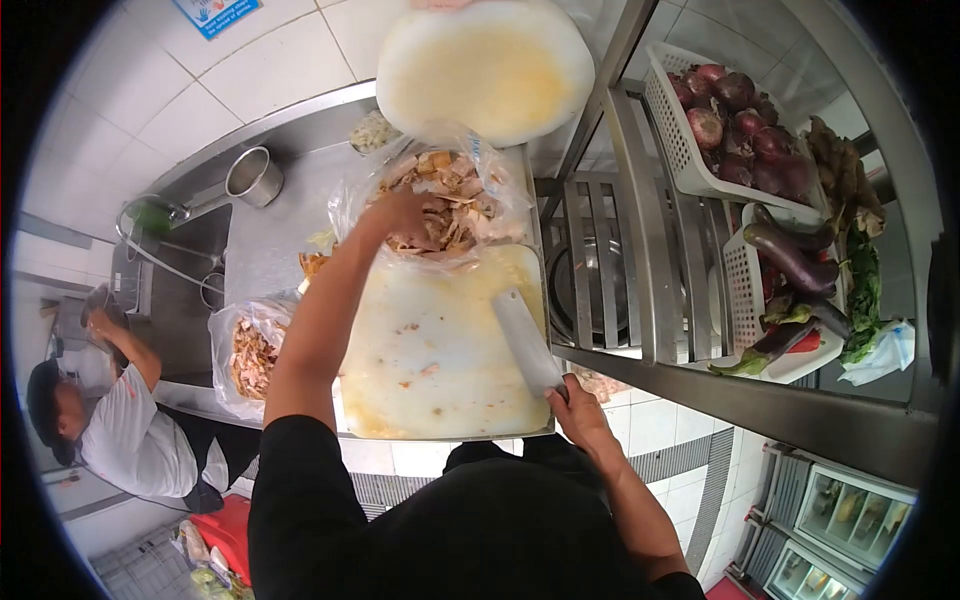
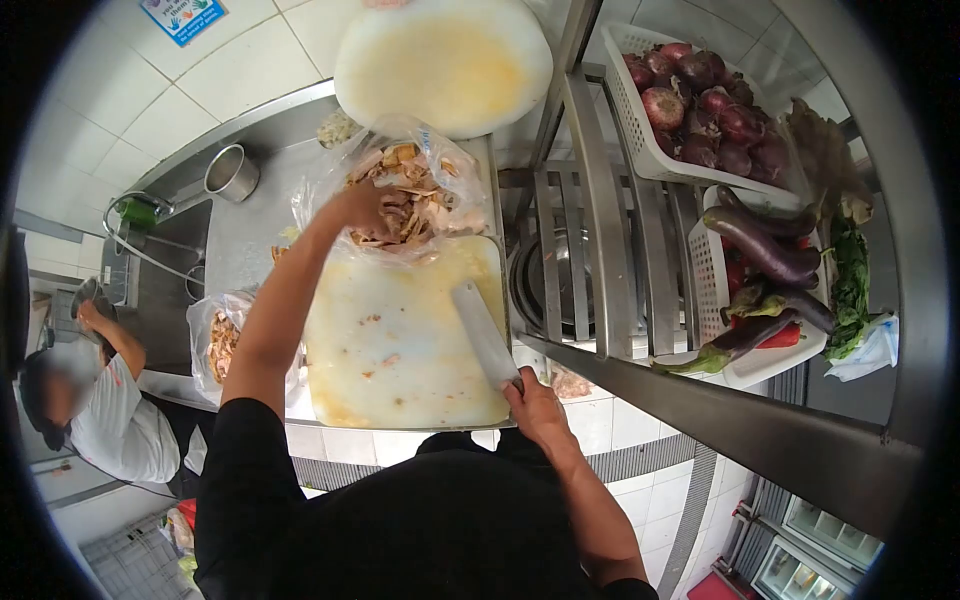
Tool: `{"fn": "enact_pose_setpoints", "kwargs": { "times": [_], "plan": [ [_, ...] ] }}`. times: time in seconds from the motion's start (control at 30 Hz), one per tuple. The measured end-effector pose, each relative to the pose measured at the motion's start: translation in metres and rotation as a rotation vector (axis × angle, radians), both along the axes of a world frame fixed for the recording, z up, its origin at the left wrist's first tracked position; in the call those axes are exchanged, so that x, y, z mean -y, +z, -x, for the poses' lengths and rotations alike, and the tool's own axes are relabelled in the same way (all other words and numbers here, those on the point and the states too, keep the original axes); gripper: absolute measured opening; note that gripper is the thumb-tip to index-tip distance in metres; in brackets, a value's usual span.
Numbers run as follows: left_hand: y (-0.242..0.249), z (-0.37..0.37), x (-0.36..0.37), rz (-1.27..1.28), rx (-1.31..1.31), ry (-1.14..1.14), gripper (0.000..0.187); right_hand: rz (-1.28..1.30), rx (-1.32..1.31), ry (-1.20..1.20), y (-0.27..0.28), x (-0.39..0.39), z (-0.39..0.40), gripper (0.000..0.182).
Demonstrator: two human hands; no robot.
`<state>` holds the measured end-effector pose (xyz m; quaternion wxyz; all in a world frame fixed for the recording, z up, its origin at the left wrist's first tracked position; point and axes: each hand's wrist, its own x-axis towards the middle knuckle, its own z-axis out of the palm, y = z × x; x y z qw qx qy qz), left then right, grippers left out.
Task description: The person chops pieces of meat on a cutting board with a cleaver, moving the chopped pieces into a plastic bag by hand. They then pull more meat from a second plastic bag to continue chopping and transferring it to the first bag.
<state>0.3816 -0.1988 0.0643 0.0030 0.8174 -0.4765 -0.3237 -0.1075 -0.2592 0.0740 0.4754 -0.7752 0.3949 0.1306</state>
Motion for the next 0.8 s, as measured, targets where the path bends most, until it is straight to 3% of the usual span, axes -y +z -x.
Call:
{"fn": "enact_pose_setpoints", "kwargs": {
  "times": [0.07, 0.1, 0.17, 0.3, 0.4, 0.53, 0.6, 0.7, 0.73, 0.8],
  "plan": [
    [-0.017, 0.029, -0.023, 0.401, 0.38, 0.047, 0.052, 0.005, 0.01, 0.0, -0.003, -0.001, 0.001, 0.039],
    [-0.013, 0.025, -0.022, 0.4, 0.384, 0.043, 0.052, 0.013, 0.015, -0.002, -0.004, -0.002, 0.002, 0.04],
    [-0.006, 0.006, -0.019, 0.224, 0.306, 0.288, 0.05, 0.011, 0.007, -0.001, 0.0, -0.003, 0.001, 0.04],
    [-0.011, -0.034, -0.028, 0.368, 0.379, 0.366, 0.041, 0.014, 0.001, -0.006, -0.002, -0.004, 0.001, 0.039],
    [0.029, -0.025, -0.022, 0.32, 0.647, 0.389, 0.029, 0.021, 0.012, -0.001, -0.003, -0.006, 0.002, 0.039],
    [0.033, -0.032, -0.009, 0.495, 0.592, 0.372, 0.036, 0.017, 0.008, -0.004, -0.002, -0.006, 0.001, 0.039],
    [0.027, -0.038, 0.003, 0.152, 0.413, 0.329, 0.04, 0.025, 0.017, 0.004, -0.003, -0.006, 0.002, 0.038],
    [0.007, -0.028, 0.002, 0.09, 0.31, 0.329, 0.049, 0.01, 0.015, -0.006, -0.003, -0.005, 0.002, 0.038],
    [-0.01, -0.024, -0.001, 0.147, 0.337, 0.295, 0.061, 0.011, 0.011, -0.012, -0.003, -0.005, 0.002, 0.038],
    [-0.035, -0.012, 0.001, 0.221, 0.376, 0.292, 0.064, 0.024, 0.035, -0.004, -0.003, -0.005, 0.002, 0.037]
  ]
}}
